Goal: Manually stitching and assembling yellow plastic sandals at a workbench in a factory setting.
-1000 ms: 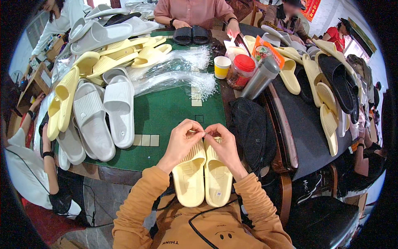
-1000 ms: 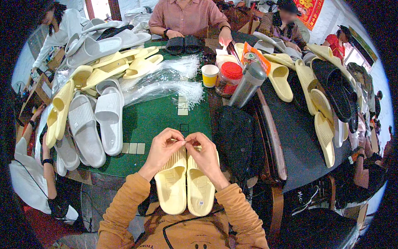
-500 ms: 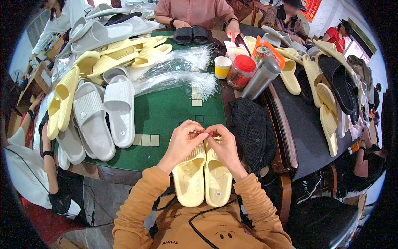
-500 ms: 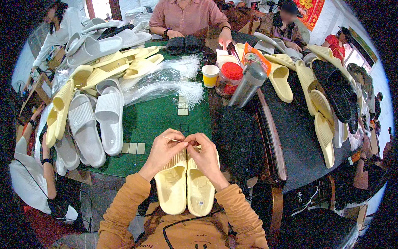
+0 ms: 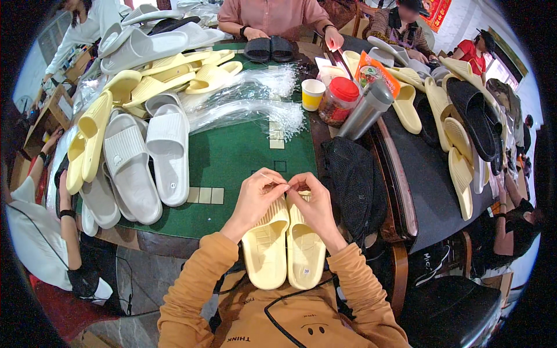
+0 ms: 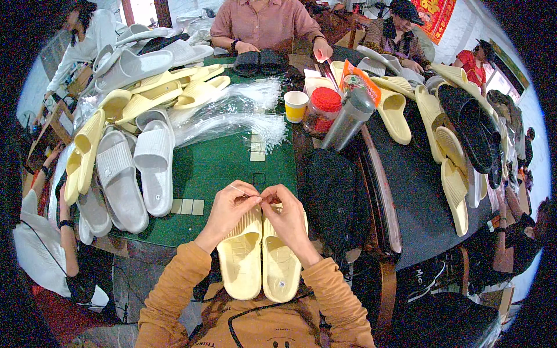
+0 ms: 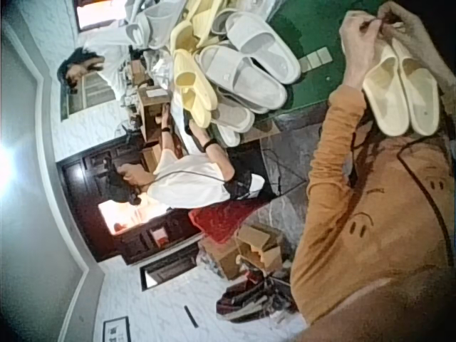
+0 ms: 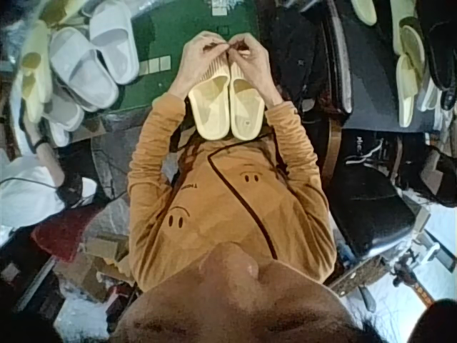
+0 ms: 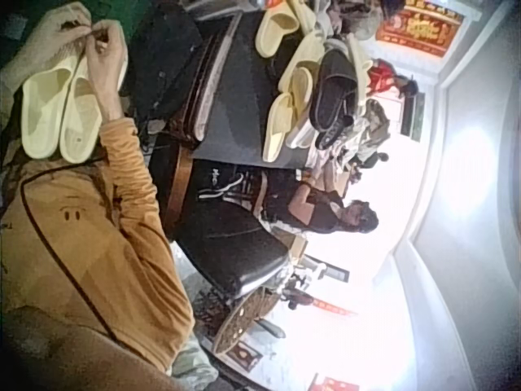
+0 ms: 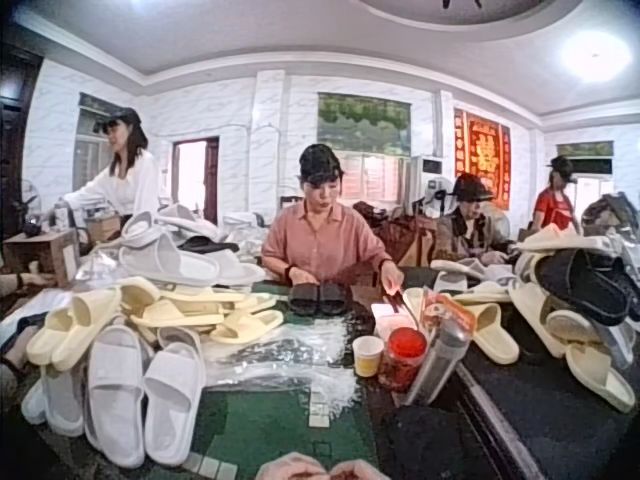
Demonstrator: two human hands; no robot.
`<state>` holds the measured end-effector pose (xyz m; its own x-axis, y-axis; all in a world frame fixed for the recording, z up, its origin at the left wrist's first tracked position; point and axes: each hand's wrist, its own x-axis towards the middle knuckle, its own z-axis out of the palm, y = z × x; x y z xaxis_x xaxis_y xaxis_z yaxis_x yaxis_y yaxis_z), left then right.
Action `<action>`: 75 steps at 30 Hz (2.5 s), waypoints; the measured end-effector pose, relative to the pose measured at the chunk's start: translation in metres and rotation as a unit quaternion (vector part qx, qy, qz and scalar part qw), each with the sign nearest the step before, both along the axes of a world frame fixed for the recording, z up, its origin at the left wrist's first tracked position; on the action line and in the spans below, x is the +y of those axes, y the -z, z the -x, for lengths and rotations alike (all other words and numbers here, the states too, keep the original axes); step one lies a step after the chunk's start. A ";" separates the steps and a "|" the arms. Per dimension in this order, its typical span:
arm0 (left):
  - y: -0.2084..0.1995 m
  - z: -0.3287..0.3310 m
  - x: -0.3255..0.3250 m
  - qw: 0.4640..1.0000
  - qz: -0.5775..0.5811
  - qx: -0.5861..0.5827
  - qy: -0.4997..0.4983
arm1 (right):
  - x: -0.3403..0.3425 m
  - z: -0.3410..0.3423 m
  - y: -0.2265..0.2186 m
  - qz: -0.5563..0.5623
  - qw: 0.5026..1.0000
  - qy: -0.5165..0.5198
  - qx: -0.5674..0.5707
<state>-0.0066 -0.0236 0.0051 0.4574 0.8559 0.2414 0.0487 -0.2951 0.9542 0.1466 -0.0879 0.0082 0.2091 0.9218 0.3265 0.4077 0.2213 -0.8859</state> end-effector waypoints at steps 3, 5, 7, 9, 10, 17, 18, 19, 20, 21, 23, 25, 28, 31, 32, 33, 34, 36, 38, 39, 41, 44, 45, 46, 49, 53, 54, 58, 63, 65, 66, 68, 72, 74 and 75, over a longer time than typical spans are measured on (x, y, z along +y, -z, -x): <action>0.002 0.000 0.001 1.000 -0.011 0.005 -0.003 | 0.000 0.000 0.002 -0.001 1.000 0.004 -0.006; 0.001 0.000 0.000 0.999 -0.035 0.019 -0.006 | 0.000 -0.001 0.003 0.001 1.000 0.008 -0.006; 0.000 -0.001 0.000 1.000 -0.024 0.008 0.001 | 0.000 -0.001 0.004 0.005 1.000 0.012 -0.005; -0.002 -0.001 -0.001 1.000 -0.022 0.006 0.004 | 0.001 -0.001 0.005 0.010 1.000 0.018 -0.008; -0.003 -0.001 -0.001 1.000 -0.025 0.010 0.003 | 0.001 -0.001 0.005 0.013 1.000 0.021 -0.010; -0.003 0.000 -0.001 1.000 0.000 0.008 0.005 | 0.001 -0.002 0.006 0.025 1.000 0.016 -0.006; -0.002 -0.001 0.000 1.000 0.002 0.010 0.006 | 0.001 -0.002 0.006 0.025 1.000 0.015 -0.007; -0.001 -0.001 0.000 1.000 0.006 0.012 0.008 | 0.001 -0.002 0.005 0.025 1.000 0.015 -0.008; -0.001 -0.001 0.001 1.000 0.009 0.014 0.010 | 0.001 -0.001 0.004 0.025 0.999 0.016 -0.013; -0.001 -0.001 0.000 1.000 0.017 0.009 0.013 | 0.000 -0.001 0.004 0.025 0.999 0.018 -0.019; 0.000 -0.001 -0.001 0.999 0.034 -0.003 0.017 | 0.000 -0.002 0.004 0.023 0.999 0.019 -0.025; -0.001 -0.001 -0.001 0.999 0.035 -0.011 0.022 | 0.000 -0.002 0.003 0.019 0.999 0.019 -0.028; 0.001 -0.001 0.000 1.000 0.006 -0.003 0.014 | 0.000 -0.002 0.003 0.022 1.000 0.018 -0.013; 0.000 -0.001 0.000 0.999 -0.032 0.010 -0.002 | 0.000 -0.002 0.002 0.018 1.000 0.020 -0.017; 0.000 -0.002 0.000 0.999 -0.043 0.013 -0.007 | 0.000 -0.002 0.002 0.018 1.000 0.020 -0.016; 0.000 -0.002 0.000 0.999 -0.033 0.010 -0.010 | 0.000 -0.002 0.003 0.018 0.999 0.021 -0.016; 0.001 -0.002 0.000 1.000 -0.023 0.006 -0.011 | 0.000 -0.002 0.003 0.018 0.999 0.022 -0.016; 0.002 -0.002 0.000 1.000 -0.015 0.002 -0.013 | 0.000 -0.002 0.004 0.020 1.000 0.021 -0.013; 0.003 -0.001 0.000 1.000 -0.020 -0.001 -0.013 | 0.000 -0.002 0.004 0.019 1.000 0.019 -0.011; 0.003 -0.002 0.000 1.000 -0.018 0.001 -0.013 | 0.000 -0.002 0.004 0.017 1.000 0.018 -0.011; 0.002 -0.001 0.000 1.000 -0.014 0.005 -0.014 | 0.000 -0.002 0.003 0.016 1.000 0.017 -0.014; 0.001 -0.002 0.000 1.000 -0.011 0.001 -0.016 | 0.000 -0.002 0.002 0.016 1.000 0.017 -0.021; 0.001 -0.002 0.000 1.000 -0.011 0.009 -0.015 | 0.000 -0.002 0.002 0.014 0.999 0.017 -0.022; 0.000 -0.002 0.000 1.000 -0.011 0.017 -0.014 | 0.000 -0.002 0.002 0.013 0.999 0.018 -0.024; 0.003 -0.001 0.001 0.999 -0.015 0.032 -0.008 | 0.000 -0.002 0.001 0.016 0.999 0.017 -0.023; -0.001 0.000 0.000 0.998 -0.026 0.053 -0.001 | -0.001 -0.002 0.002 0.013 0.999 0.018 -0.025; 0.000 0.000 0.001 0.998 -0.028 0.049 -0.003 | -0.001 -0.002 0.002 0.012 0.999 0.020 -0.026; 0.003 -0.001 0.000 0.999 -0.024 0.022 -0.022 | -0.001 -0.001 -0.001 0.023 0.999 0.020 -0.031; 0.000 -0.003 -0.002 0.999 -0.015 0.015 -0.037 | 0.001 -0.003 0.005 0.007 0.999 0.021 0.023; -0.001 -0.002 -0.002 0.999 -0.006 0.014 -0.039 | 0.002 -0.004 0.007 0.010 0.998 0.022 0.058; -0.002 -0.002 -0.002 0.999 -0.001 0.014 -0.037 | 0.003 -0.006 0.008 0.018 0.996 0.022 0.080; -0.002 -0.002 -0.002 0.999 0.008 0.015 -0.034 | 0.003 -0.006 0.009 0.019 0.995 0.025 0.097; -0.001 -0.001 -0.002 0.999 0.003 0.011 -0.032 | -0.002 -0.004 0.002 -0.014 0.997 0.042 0.066; -0.001 -0.001 -0.002 1.000 0.005 0.002 -0.031 | -0.004 -0.003 -0.001 -0.044 0.997 0.052 0.035; -0.001 -0.001 -0.002 0.999 0.004 0.003 -0.032 | -0.005 -0.002 -0.001 -0.064 0.996 0.055 0.016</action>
<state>-0.0056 -0.0256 0.0059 0.4035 0.8849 0.2328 0.0723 -0.2845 0.9559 0.1487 -0.0926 0.0095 0.3192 0.8439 0.4312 0.4077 0.2884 -0.8664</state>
